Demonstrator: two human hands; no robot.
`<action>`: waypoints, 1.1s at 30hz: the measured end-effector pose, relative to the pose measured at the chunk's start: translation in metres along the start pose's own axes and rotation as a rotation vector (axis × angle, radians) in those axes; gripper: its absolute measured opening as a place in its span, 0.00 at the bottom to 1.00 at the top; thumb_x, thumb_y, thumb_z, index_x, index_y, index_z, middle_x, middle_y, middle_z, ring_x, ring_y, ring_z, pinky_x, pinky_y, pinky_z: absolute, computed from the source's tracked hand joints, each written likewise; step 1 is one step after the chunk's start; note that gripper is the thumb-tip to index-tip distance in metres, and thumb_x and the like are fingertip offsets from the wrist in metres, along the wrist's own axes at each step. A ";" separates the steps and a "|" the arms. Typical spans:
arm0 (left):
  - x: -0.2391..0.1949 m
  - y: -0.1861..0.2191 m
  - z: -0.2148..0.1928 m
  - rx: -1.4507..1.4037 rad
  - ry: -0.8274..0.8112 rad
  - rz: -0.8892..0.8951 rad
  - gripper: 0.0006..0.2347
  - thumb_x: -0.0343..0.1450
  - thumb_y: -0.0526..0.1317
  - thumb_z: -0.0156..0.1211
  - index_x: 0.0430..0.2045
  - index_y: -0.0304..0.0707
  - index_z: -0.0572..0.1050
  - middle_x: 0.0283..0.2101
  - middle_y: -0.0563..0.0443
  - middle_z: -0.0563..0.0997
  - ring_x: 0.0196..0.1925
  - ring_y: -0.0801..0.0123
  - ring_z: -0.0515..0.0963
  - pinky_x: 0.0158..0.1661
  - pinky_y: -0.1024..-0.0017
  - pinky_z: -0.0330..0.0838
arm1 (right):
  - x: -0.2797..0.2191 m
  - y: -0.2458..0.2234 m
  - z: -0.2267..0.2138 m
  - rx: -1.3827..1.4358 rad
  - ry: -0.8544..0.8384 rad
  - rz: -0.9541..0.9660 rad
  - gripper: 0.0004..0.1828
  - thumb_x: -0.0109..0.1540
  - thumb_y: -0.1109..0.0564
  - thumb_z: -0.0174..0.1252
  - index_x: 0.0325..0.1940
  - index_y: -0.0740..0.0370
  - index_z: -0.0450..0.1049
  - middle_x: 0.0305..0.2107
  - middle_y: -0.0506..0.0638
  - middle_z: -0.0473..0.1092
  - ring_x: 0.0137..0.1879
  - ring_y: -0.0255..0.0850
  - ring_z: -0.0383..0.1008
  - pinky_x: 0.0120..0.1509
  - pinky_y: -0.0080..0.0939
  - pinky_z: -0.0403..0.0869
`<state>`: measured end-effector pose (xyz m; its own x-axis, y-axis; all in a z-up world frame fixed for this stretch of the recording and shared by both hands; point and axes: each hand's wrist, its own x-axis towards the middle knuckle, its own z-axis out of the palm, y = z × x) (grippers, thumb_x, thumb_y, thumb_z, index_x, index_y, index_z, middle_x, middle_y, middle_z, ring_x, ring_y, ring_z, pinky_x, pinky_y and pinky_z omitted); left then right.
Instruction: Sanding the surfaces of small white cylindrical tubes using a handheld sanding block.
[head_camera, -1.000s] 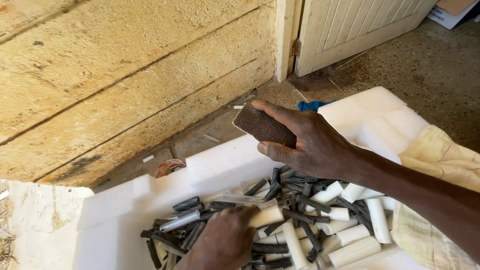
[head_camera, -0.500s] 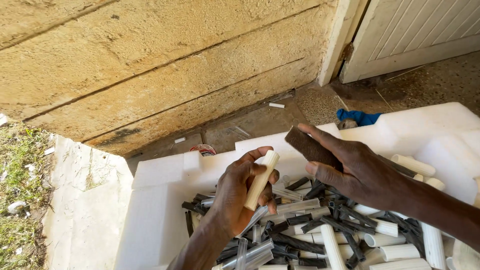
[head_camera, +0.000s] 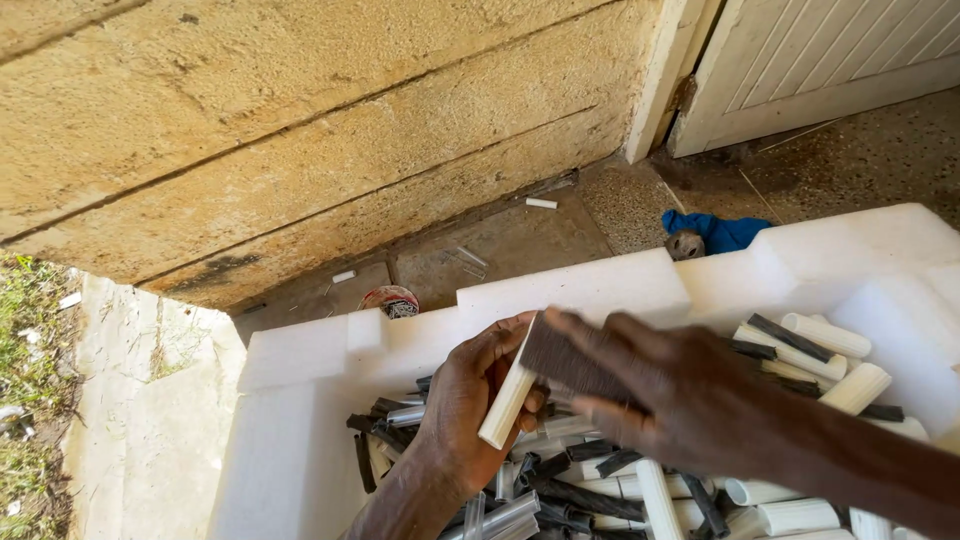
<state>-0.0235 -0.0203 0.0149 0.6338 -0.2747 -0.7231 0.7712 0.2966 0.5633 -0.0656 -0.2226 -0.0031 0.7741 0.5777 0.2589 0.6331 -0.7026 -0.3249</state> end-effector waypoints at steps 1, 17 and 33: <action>0.000 0.001 -0.003 -0.024 -0.032 0.011 0.10 0.73 0.44 0.54 0.43 0.46 0.79 0.24 0.51 0.72 0.18 0.69 0.67 0.17 0.73 0.56 | 0.005 0.000 -0.005 0.047 -0.020 0.108 0.47 0.61 0.41 0.65 0.79 0.53 0.52 0.39 0.51 0.70 0.27 0.49 0.76 0.28 0.54 0.76; -0.010 0.011 0.004 -0.066 -0.015 -0.011 0.14 0.70 0.40 0.56 0.46 0.33 0.79 0.31 0.40 0.82 0.25 0.64 0.71 0.28 0.69 0.65 | -0.004 -0.033 0.013 0.061 -0.134 -0.092 0.45 0.62 0.37 0.68 0.76 0.56 0.58 0.52 0.60 0.68 0.39 0.56 0.79 0.25 0.54 0.79; -0.011 -0.002 -0.002 -0.003 0.060 0.119 0.14 0.75 0.46 0.58 0.27 0.31 0.76 0.15 0.41 0.72 0.14 0.63 0.69 0.14 0.72 0.56 | 0.007 -0.006 -0.009 0.058 -0.081 0.156 0.45 0.61 0.43 0.63 0.79 0.48 0.53 0.39 0.50 0.71 0.33 0.52 0.77 0.33 0.55 0.78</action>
